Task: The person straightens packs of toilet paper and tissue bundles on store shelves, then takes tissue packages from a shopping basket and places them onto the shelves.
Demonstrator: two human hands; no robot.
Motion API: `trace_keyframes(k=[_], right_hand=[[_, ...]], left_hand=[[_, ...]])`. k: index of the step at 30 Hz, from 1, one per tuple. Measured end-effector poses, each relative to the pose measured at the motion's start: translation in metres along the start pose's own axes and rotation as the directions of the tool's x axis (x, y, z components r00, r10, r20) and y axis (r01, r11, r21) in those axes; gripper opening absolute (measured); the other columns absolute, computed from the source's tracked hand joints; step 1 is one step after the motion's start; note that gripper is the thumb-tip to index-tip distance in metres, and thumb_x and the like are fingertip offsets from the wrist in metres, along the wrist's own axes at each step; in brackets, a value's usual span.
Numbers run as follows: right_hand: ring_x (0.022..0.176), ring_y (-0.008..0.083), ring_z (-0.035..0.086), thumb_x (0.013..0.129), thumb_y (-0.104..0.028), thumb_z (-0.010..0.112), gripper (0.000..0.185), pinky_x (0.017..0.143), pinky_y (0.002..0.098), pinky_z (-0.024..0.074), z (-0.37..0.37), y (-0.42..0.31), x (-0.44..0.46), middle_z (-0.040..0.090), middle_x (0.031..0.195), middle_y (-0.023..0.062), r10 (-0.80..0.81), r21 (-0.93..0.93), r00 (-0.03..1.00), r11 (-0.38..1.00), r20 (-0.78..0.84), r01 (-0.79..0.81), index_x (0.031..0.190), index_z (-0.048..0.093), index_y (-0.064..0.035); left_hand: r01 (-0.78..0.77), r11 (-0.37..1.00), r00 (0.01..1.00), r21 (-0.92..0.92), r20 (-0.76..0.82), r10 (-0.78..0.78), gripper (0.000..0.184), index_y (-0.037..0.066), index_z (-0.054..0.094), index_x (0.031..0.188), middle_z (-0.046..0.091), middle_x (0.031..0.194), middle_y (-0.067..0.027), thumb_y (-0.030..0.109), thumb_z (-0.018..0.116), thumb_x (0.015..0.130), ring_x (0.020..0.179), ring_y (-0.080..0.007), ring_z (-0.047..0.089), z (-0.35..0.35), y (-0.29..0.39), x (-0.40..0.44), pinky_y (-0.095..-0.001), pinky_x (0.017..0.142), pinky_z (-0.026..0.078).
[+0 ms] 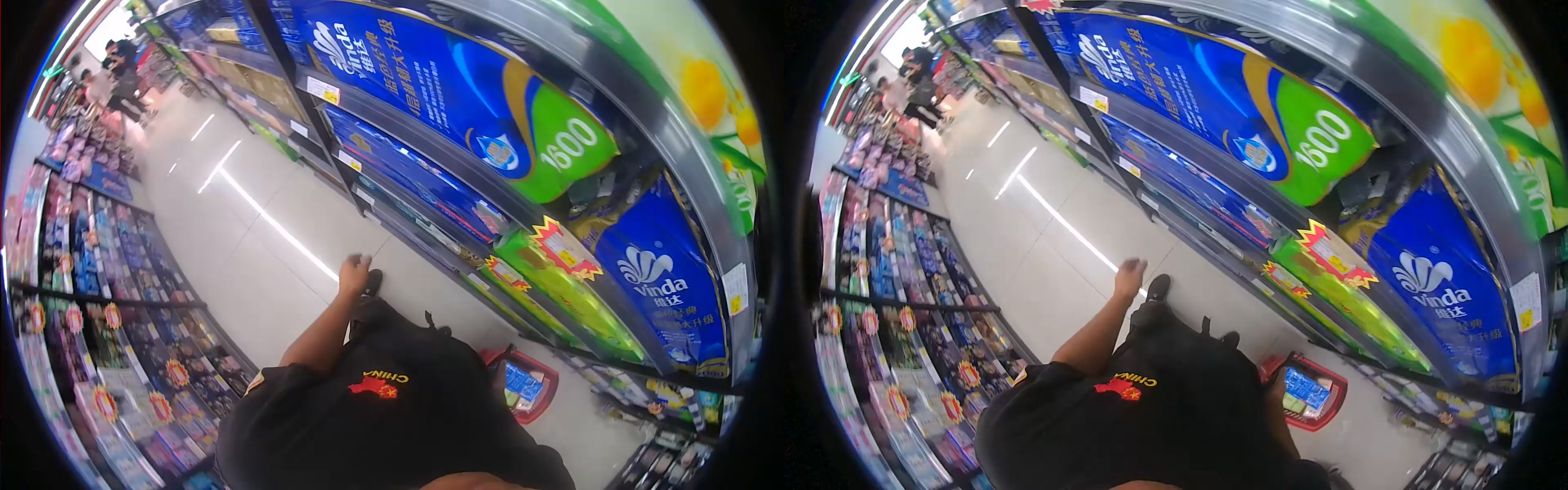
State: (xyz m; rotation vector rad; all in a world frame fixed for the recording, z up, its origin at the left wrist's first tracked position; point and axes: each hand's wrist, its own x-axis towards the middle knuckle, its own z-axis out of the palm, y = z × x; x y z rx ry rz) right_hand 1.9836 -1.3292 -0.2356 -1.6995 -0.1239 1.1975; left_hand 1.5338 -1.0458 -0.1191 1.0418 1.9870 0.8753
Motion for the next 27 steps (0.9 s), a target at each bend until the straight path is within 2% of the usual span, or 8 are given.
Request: trace_keyframes(k=[5,6,8,17,18,20,21,27], right_hand=[[0.041,0.0191,0.047,0.089,-0.073,0.049,0.063,0.038,0.0331,0.0359,0.049,-0.037,-0.042,0.052,0.057,0.0027,0.352,0.084,0.923,0.936,-0.158,-0.343,0.093,0.066,-0.0121],[0.041,0.0192,0.046,0.089,-0.073,0.049,0.063,0.038,0.0329,0.0360,0.061,-0.035,-0.049,0.052,0.058,0.0030,0.339,0.034,0.923,0.940,-0.183,-0.338,0.093,0.066,-0.0119],[0.042,0.0205,0.049,0.091,-0.071,0.046,0.065,0.039,0.0322,0.0379,0.085,-0.027,-0.055,0.053,0.058,0.0054,0.378,0.055,0.903,0.925,-0.205,-0.375,0.098,0.065,-0.0096],[0.061,0.0170,0.057,0.093,-0.061,0.054,0.059,0.054,0.0316,0.0459,0.253,-0.003,-0.098,0.063,0.076,0.0076,0.232,-0.133,0.948,0.955,-0.217,-0.264,0.103,0.066,-0.0045],[0.065,0.0172,0.059,0.093,-0.059,0.055,0.058,0.057,0.0324,0.0475,0.263,0.001,-0.100,0.065,0.080,0.0087,-0.046,-0.284,0.994,0.959,-0.098,0.016,0.106,0.066,-0.0035],[0.072,0.0179,0.063,0.094,-0.057,0.055,0.059,0.061,0.0334,0.0503,0.272,-0.005,-0.109,0.067,0.087,0.0106,-0.066,-0.318,0.998,0.946,-0.003,0.061,0.111,0.066,-0.0013],[0.074,0.0185,0.064,0.094,-0.056,0.055,0.060,0.062,0.0335,0.0514,0.279,-0.024,-0.117,0.067,0.089,0.0115,0.173,-0.211,0.985,0.962,-0.027,-0.175,0.112,0.065,0.0000],[0.073,0.0187,0.064,0.094,-0.047,0.057,0.047,0.059,0.0334,0.0504,0.306,-0.084,-0.097,0.068,0.090,0.0086,-0.069,-0.133,0.973,0.990,-0.221,0.040,0.109,0.064,-0.0031]], left_hand=[[-0.111,0.906,0.994,-0.408,-0.052,0.099,0.056,-0.008,0.056,0.127,0.062,0.120,-0.0222,0.036,0.066,0.093,0.112,-0.0274,0.061,-0.045,0.101,0.111,-0.0366,0.095,0.048],[-0.255,0.902,0.965,-0.349,-0.150,0.215,0.060,-0.006,0.051,0.132,0.062,0.119,-0.0166,0.038,0.064,0.094,0.093,-0.0179,0.061,-0.045,0.100,0.142,-0.0274,0.068,0.050],[-0.298,0.828,0.954,-0.474,-0.148,0.259,0.061,-0.006,0.048,0.135,0.059,0.125,-0.0172,0.035,0.064,0.094,0.100,-0.0187,0.060,-0.069,0.146,0.168,-0.0280,0.072,0.050],[-0.424,0.744,0.896,-0.517,-0.122,0.426,0.069,-0.011,0.034,0.143,0.039,0.144,-0.0255,0.024,0.068,0.094,0.136,-0.0303,0.041,-0.097,0.210,0.237,-0.0388,0.112,0.033],[-0.411,0.687,0.894,-0.599,-0.115,0.434,0.074,-0.012,0.025,0.146,0.030,0.151,-0.0290,0.021,0.067,0.094,0.143,-0.0326,0.032,-0.095,0.215,0.238,-0.0394,0.116,0.027],[-0.340,0.699,0.917,-0.629,-0.058,0.394,0.078,-0.013,0.020,0.147,0.025,0.154,-0.0309,0.020,0.067,0.094,0.145,-0.0335,0.027,-0.090,0.214,0.248,-0.0393,0.118,0.023],[-0.325,0.716,0.925,-0.618,-0.050,0.377,0.078,-0.014,0.021,0.147,0.027,0.153,-0.0308,0.020,0.068,0.094,0.144,-0.0336,0.028,-0.092,0.219,0.247,-0.0392,0.117,0.024],[-0.286,0.721,0.917,-0.631,0.037,0.396,0.069,-0.011,0.037,0.140,0.046,0.141,-0.0228,0.022,0.071,0.090,0.128,-0.0264,0.048,-0.094,0.224,0.265,-0.0342,0.106,0.038]])
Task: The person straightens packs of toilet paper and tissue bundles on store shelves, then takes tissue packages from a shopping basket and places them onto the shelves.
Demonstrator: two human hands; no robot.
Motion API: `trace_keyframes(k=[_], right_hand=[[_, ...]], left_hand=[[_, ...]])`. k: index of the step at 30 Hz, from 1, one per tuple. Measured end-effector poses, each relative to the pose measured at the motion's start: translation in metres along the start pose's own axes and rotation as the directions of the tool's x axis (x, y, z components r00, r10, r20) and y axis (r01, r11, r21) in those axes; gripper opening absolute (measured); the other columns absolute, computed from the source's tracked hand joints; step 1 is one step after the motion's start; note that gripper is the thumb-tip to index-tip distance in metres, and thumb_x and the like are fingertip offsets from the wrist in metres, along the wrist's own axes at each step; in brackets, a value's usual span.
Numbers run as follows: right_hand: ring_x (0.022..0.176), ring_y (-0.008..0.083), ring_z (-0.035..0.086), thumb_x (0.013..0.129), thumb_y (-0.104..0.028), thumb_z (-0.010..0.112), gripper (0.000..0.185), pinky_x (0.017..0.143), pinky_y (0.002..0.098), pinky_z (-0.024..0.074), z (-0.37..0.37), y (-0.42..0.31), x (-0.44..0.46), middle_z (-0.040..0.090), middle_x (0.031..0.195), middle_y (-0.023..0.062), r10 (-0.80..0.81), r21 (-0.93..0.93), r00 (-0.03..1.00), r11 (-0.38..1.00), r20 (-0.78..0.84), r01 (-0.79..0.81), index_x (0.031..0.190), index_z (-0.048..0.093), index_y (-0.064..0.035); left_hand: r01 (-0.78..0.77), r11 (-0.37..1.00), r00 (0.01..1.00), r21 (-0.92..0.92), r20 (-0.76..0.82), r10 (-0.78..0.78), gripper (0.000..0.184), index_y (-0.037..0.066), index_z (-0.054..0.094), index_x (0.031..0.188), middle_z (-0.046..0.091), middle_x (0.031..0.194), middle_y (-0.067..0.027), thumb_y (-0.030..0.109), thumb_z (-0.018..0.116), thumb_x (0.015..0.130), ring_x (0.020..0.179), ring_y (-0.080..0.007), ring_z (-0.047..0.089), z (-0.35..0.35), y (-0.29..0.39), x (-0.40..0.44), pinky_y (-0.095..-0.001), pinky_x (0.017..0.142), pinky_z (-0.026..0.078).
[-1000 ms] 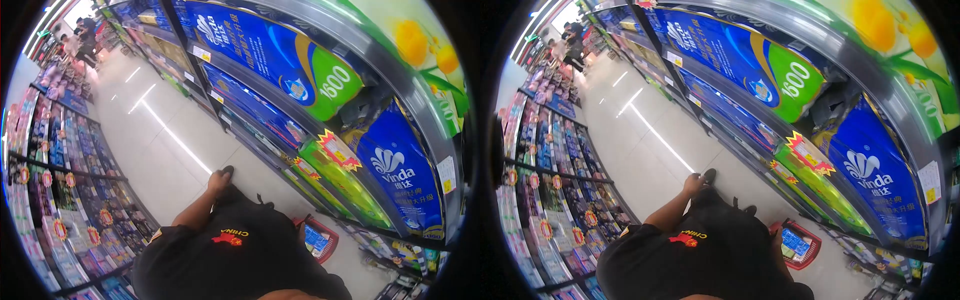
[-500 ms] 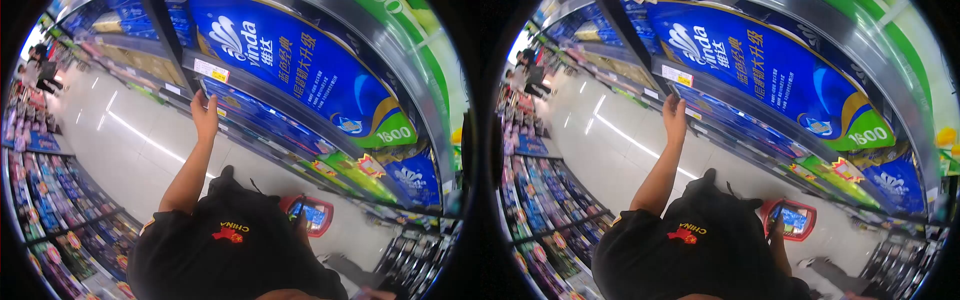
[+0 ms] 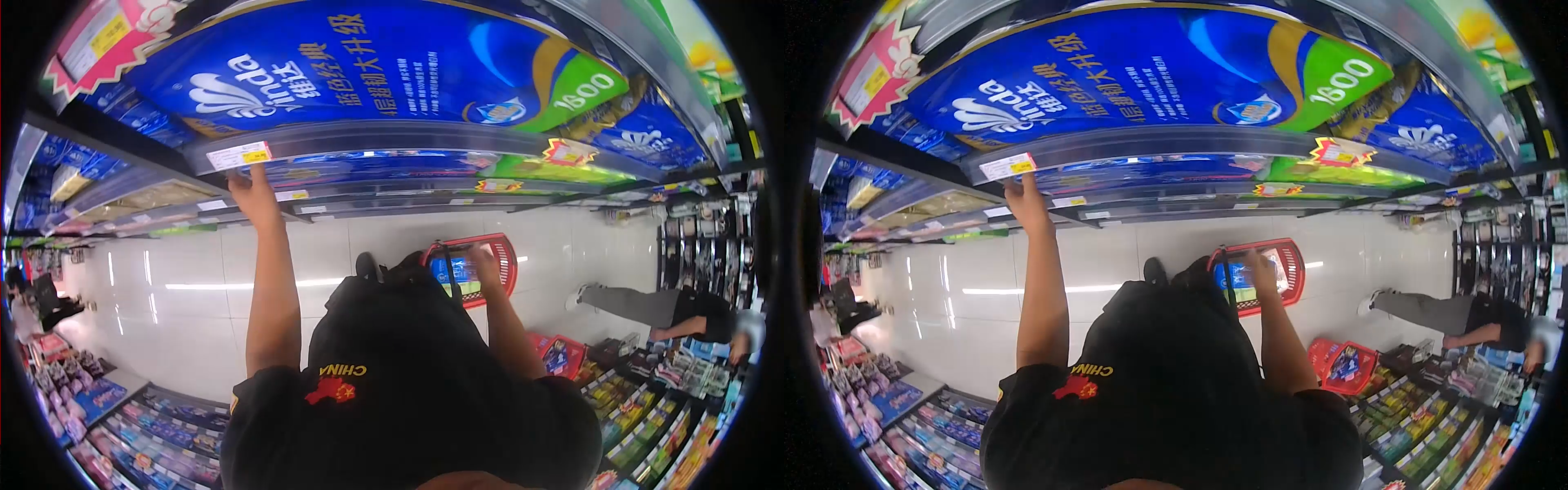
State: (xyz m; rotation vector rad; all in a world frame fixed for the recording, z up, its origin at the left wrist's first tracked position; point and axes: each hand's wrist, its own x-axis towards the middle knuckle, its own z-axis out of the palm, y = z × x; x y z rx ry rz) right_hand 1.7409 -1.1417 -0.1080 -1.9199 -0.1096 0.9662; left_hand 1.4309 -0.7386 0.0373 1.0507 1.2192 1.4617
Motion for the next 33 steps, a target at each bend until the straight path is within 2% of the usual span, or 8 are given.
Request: trace_keyframes(k=[2,9,15,18,21,25,31,33], right_hand=[[0.082,0.0182,0.065,0.094,-0.047,0.059,0.046,0.062,0.0311,0.0507,-0.006,-0.018,0.033,0.066,0.095,0.0088,-0.088,0.159,0.994,0.984,0.066,0.076,0.110,0.063,-0.0033],[0.111,0.0218,0.059,0.092,-0.053,0.060,0.063,0.078,0.0352,0.0515,0.036,-0.216,0.004,0.059,0.121,0.0121,-0.318,0.139,0.919,0.925,-0.231,0.355,0.125,0.055,0.0000],[0.108,0.0214,0.056,0.088,-0.058,0.062,0.068,0.078,0.0342,0.0479,0.055,-0.222,0.026,0.057,0.119,0.0093,-0.335,0.017,0.917,0.938,-0.216,0.346,0.127,0.054,-0.0027],[0.085,0.0168,0.051,0.092,-0.049,0.064,0.053,0.083,0.0312,0.0432,0.072,-0.224,0.020,0.058,0.091,0.0049,-0.403,0.122,0.854,0.879,-0.328,0.462,0.109,0.057,0.0006],[0.093,0.0183,0.056,0.091,-0.050,0.065,0.059,0.084,0.0320,0.0449,0.071,-0.223,0.024,0.061,0.099,0.0077,-0.376,0.072,0.871,0.906,-0.316,0.417,0.118,0.056,0.0016],[0.105,0.0214,0.058,0.090,-0.052,0.064,0.072,0.081,0.0348,0.0471,0.069,-0.218,0.001,0.060,0.118,0.0124,-0.249,0.207,0.940,0.932,-0.234,0.299,0.135,0.047,0.0009],[0.108,0.0227,0.059,0.092,-0.057,0.058,0.078,0.080,0.0378,0.0484,0.055,-0.184,-0.018,0.055,0.128,0.0122,-0.229,0.343,0.964,0.902,-0.134,0.261,0.146,0.036,-0.0056],[0.110,0.0224,0.059,0.093,-0.058,0.055,0.075,0.082,0.0383,0.0486,0.050,-0.174,-0.019,0.055,0.128,0.0110,-0.208,0.356,0.974,0.907,-0.088,0.225,0.146,0.036,-0.0079]], left_hand=[[0.025,0.999,0.999,0.037,-0.024,-0.024,0.072,-0.011,0.039,0.140,0.047,0.140,-0.0230,0.025,0.073,0.088,0.127,-0.0277,0.049,0.002,-0.004,0.005,-0.0354,0.104,0.040],[-0.019,0.972,0.995,0.234,-0.094,0.042,0.076,-0.011,0.039,0.139,0.045,0.141,-0.0239,0.030,0.075,0.085,0.129,-0.0325,0.049,0.003,-0.040,0.030,-0.0383,0.107,0.038],[-0.174,0.984,0.984,0.042,0.051,0.172,0.072,-0.014,0.041,0.134,0.051,0.133,-0.0240,0.023,0.078,0.084,0.123,-0.0277,0.050,-0.001,-0.029,0.022,-0.0373,0.107,0.036],[-0.121,0.981,0.993,0.152,0.001,0.122,0.069,-0.014,0.043,0.129,0.052,0.131,-0.0247,0.024,0.078,0.084,0.120,-0.0278,0.052,-0.005,-0.028,0.015,-0.0368,0.106,0.037],[0.011,0.971,0.999,0.238,-0.032,-0.003,0.067,-0.013,0.043,0.128,0.053,0.129,-0.0219,0.028,0.076,0.086,0.118,-0.0263,0.052,-0.012,-0.028,0.008,-0.0357,0.104,0.038],[-0.014,1.000,1.000,0.018,0.018,0.014,0.061,0.002,0.043,0.130,0.057,0.117,-0.0100,0.032,0.075,0.088,0.098,-0.0139,0.057,-0.022,-0.026,-0.010,-0.0261,0.077,0.046],[0.249,0.965,0.966,0.079,0.058,-0.254,0.063,0.009,0.043,0.138,0.056,0.123,-0.0065,0.044,0.067,0.092,0.108,-0.0177,0.056,-0.057,-0.007,-0.043,-0.0376,0.089,0.045],[0.376,0.926,0.924,-0.035,0.098,-0.371,0.068,0.009,0.039,0.142,0.054,0.131,-0.0085,0.049,0.063,0.093,0.117,-0.0199,0.054,-0.072,-0.006,-0.046,-0.0418,0.096,0.043]])
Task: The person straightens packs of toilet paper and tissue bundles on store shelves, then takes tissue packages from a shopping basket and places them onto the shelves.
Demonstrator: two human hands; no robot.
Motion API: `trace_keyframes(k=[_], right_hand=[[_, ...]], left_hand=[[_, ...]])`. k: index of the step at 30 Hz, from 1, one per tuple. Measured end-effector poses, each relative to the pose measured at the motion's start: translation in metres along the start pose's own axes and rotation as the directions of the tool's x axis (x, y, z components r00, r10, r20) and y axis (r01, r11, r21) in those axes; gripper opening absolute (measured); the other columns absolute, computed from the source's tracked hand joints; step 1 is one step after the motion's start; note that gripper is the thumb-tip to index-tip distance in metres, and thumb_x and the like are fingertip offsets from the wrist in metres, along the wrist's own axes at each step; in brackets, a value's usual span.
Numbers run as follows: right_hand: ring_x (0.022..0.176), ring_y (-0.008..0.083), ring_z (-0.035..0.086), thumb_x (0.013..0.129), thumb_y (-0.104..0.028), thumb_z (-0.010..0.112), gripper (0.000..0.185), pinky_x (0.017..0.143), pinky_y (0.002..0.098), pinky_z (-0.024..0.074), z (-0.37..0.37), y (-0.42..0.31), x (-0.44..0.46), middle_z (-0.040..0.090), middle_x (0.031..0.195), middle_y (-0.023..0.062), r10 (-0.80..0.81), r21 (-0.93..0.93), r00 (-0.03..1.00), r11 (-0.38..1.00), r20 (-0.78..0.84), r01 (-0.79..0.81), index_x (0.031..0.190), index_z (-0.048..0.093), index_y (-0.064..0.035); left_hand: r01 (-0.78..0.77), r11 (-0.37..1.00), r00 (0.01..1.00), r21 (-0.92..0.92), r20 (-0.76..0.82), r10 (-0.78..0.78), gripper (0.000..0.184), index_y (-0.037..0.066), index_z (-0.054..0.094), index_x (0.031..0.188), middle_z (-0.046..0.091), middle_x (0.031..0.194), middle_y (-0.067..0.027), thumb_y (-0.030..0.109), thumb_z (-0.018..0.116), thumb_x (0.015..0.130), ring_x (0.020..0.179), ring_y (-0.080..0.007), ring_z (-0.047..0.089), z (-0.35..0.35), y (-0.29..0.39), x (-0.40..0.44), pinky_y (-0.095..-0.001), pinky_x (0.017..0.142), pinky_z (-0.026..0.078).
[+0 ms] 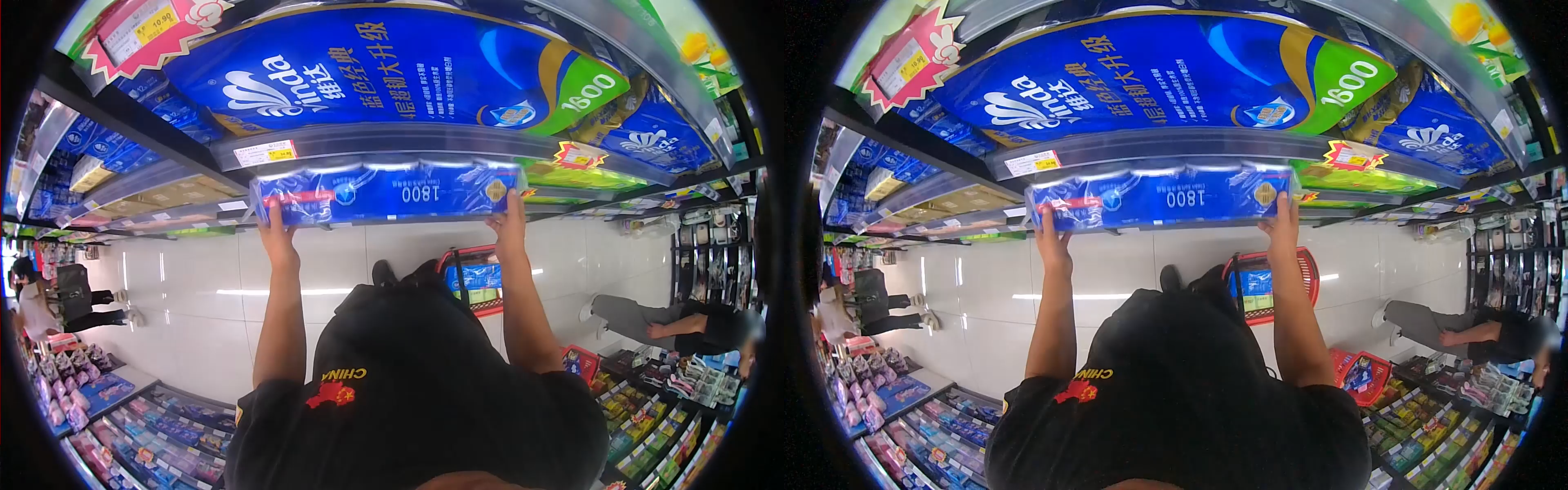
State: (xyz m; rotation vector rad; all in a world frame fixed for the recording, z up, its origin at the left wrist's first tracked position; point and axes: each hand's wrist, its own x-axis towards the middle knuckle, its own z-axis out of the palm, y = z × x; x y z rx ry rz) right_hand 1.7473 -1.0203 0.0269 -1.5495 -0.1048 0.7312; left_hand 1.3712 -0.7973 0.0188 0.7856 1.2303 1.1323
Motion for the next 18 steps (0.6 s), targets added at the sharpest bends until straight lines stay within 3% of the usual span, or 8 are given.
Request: trace_keyframes(k=[1,2,5,6,11,18], right_hand=[[0.111,0.0224,0.058,0.094,-0.058,0.054,0.074,0.083,0.0387,0.0485,-0.005,0.005,-0.001,0.055,0.129,0.0107,0.011,0.036,0.999,0.999,0.031,-0.012,0.147,0.036,-0.0089],[0.111,0.0225,0.058,0.095,-0.058,0.052,0.073,0.084,0.0391,0.0485,-0.009,0.012,-0.001,0.054,0.130,0.0103,0.020,0.071,0.998,0.997,0.063,-0.025,0.147,0.036,-0.0099],[0.118,0.0233,0.055,0.099,-0.057,0.046,0.066,0.090,0.0429,0.0477,-0.016,0.029,-0.007,0.052,0.135,0.0097,0.003,0.193,0.994,0.981,0.111,-0.025,0.148,0.036,-0.0128],[0.120,0.0234,0.054,0.100,-0.056,0.045,0.065,0.092,0.0438,0.0474,-0.016,0.031,-0.012,0.051,0.136,0.0097,-0.013,0.227,0.993,0.974,0.116,-0.014,0.148,0.036,-0.0130],[0.128,0.0250,0.049,0.103,-0.054,0.039,0.062,0.103,0.0460,0.0407,-0.026,0.042,-0.019,0.047,0.144,0.0093,-0.032,0.210,0.986,0.978,0.164,-0.003,0.148,0.037,-0.0115],[0.122,0.0232,0.053,0.102,-0.054,0.039,0.060,0.097,0.0457,0.0446,-0.038,0.055,-0.021,0.050,0.140,0.0069,0.005,0.201,0.981,0.979,0.192,-0.045,0.146,0.039,-0.0134]], left_hand=[[0.062,0.996,0.998,-0.062,0.022,-0.061,0.071,0.009,0.038,0.144,0.052,0.134,-0.0095,0.052,0.062,0.093,0.121,-0.0211,0.052,-0.006,0.000,-0.002,-0.0439,0.100,0.043],[0.091,0.990,0.995,-0.112,0.051,-0.086,0.069,0.009,0.039,0.145,0.052,0.136,-0.0089,0.058,0.050,0.097,0.123,-0.0229,0.053,-0.011,-0.004,-0.004,-0.0436,0.100,0.044],[0.132,0.949,0.972,-0.286,0.226,-0.067,0.063,0.012,0.044,0.142,0.056,0.134,-0.0070,0.058,0.041,0.100,0.123,-0.0232,0.054,-0.026,-0.012,-0.008,-0.0453,0.102,0.044],[0.135,0.947,0.980,-0.293,0.182,-0.084,0.061,0.013,0.043,0.143,0.053,0.138,-0.0074,0.057,0.034,0.102,0.125,-0.0243,0.053,-0.028,-0.015,-0.011,-0.0447,0.101,0.045],[0.141,0.943,0.979,-0.302,0.186,-0.087,0.060,0.014,0.042,0.144,0.050,0.141,-0.0083,0.056,0.033,0.102,0.127,-0.0261,0.051,-0.038,-0.029,-0.009,-0.0469,0.102,0.043],[0.205,0.913,0.973,-0.354,0.172,-0.152,0.060,0.011,0.042,0.144,0.049,0.140,-0.0091,0.048,0.035,0.098,0.128,-0.0281,0.049,-0.050,-0.039,-0.009,-0.0509,0.102,0.041]])
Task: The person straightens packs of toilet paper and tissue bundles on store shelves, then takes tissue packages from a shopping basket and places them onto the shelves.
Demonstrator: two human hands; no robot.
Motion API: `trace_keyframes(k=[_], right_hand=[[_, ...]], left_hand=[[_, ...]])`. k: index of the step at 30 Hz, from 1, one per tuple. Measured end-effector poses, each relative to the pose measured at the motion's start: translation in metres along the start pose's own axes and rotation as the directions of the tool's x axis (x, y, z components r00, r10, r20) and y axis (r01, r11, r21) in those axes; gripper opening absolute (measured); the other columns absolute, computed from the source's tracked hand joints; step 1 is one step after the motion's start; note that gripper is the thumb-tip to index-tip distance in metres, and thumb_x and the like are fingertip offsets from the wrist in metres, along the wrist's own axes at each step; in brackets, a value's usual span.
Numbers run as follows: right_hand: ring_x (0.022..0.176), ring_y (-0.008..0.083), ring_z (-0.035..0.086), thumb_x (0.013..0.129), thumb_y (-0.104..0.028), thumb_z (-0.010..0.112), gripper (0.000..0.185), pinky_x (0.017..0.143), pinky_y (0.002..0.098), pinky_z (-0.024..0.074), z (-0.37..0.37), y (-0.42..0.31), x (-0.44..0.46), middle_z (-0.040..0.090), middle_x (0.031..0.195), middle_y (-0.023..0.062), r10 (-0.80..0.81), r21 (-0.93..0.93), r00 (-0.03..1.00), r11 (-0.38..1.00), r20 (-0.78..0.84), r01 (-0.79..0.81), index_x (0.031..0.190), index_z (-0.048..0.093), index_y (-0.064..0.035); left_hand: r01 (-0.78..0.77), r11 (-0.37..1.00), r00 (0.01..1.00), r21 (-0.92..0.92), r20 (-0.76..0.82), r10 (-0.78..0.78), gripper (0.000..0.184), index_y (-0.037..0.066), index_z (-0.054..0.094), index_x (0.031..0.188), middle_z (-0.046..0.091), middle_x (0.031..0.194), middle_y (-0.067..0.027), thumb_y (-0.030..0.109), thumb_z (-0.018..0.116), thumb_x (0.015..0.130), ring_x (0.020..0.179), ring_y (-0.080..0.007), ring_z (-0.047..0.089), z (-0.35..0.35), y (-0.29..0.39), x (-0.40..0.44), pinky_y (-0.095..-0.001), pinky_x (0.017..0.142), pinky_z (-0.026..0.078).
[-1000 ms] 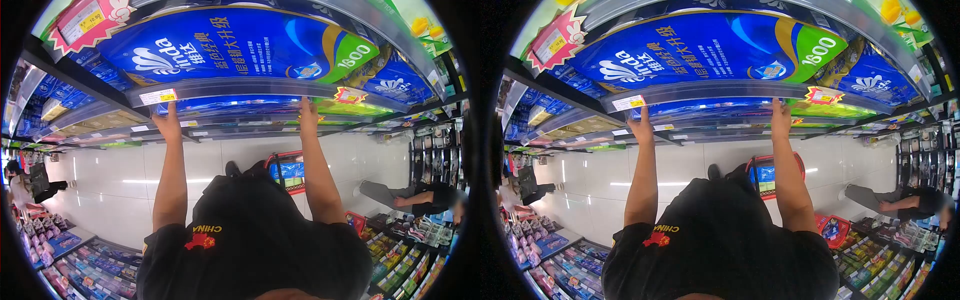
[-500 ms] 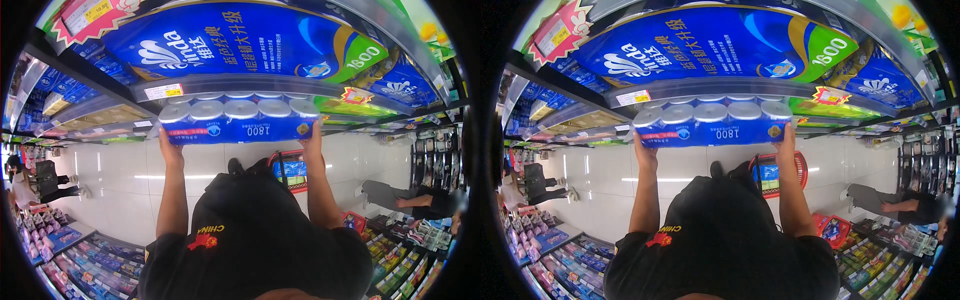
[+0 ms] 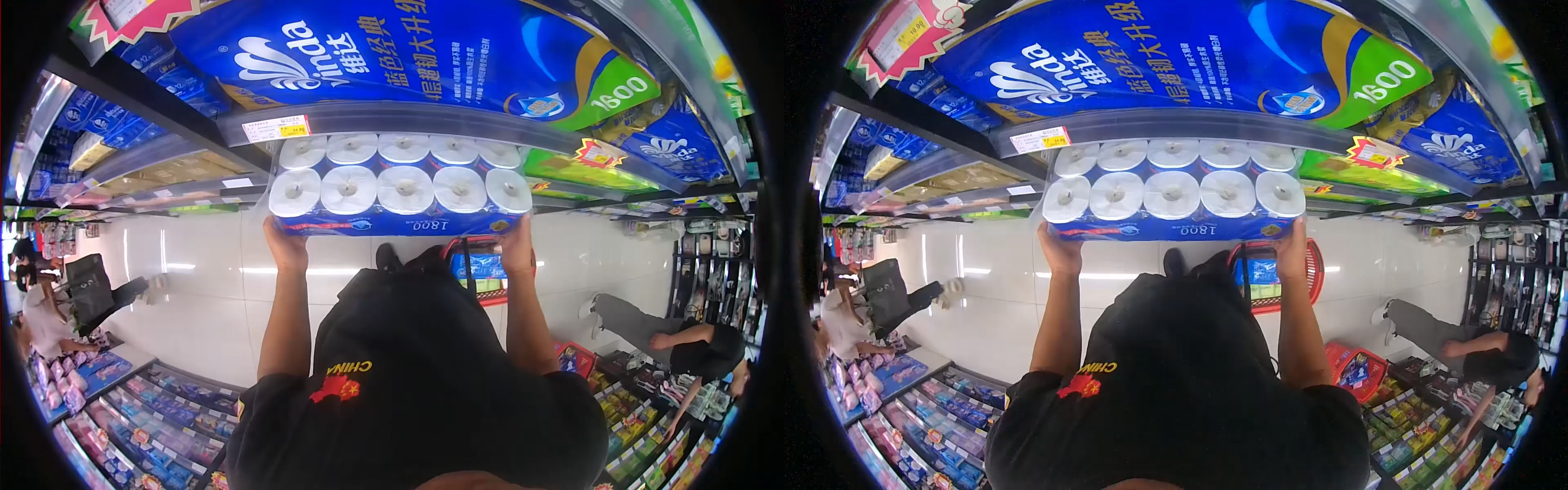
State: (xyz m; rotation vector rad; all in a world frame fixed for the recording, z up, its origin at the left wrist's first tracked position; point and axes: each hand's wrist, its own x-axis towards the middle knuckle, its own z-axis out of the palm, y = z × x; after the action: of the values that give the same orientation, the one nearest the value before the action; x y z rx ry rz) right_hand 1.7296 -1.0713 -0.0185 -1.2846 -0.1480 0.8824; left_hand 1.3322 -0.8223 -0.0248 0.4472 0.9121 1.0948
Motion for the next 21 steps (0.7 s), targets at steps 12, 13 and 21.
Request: trace_keyframes(k=[12,13,21], right_hand=[[0.120,0.0236,0.054,0.096,-0.055,0.044,0.062,0.094,0.0448,0.0447,-0.007,0.003,0.000,0.052,0.138,0.0062,0.040,0.050,0.999,0.998,0.029,-0.041,0.142,0.043,-0.0135],[0.119,0.0233,0.054,0.096,-0.055,0.045,0.061,0.094,0.0446,0.0449,-0.008,0.002,0.000,0.053,0.137,0.0059,0.040,0.052,0.998,0.998,0.049,-0.043,0.141,0.043,-0.0136],[0.116,0.0217,0.056,0.098,-0.054,0.043,0.057,0.092,0.0421,0.0461,-0.002,-0.004,-0.004,0.057,0.130,0.0054,0.063,0.058,0.997,0.996,0.034,-0.065,0.137,0.046,-0.0136]], left_hand=[[0.057,0.992,0.998,-0.114,-0.010,-0.058,0.055,0.009,0.049,0.136,0.052,0.136,-0.0086,0.041,0.041,0.093,0.126,-0.0271,0.049,-0.012,-0.004,0.004,-0.0480,0.102,0.040],[0.055,0.992,0.998,-0.117,-0.013,-0.057,0.055,0.009,0.049,0.136,0.052,0.136,-0.0087,0.041,0.042,0.092,0.126,-0.0272,0.049,-0.012,-0.005,0.005,-0.0479,0.102,0.040],[0.083,0.991,0.997,-0.109,0.006,-0.083,0.053,0.008,0.049,0.134,0.053,0.135,-0.0101,0.040,0.041,0.093,0.125,-0.0279,0.050,-0.018,-0.005,0.007,-0.0479,0.101,0.041]])
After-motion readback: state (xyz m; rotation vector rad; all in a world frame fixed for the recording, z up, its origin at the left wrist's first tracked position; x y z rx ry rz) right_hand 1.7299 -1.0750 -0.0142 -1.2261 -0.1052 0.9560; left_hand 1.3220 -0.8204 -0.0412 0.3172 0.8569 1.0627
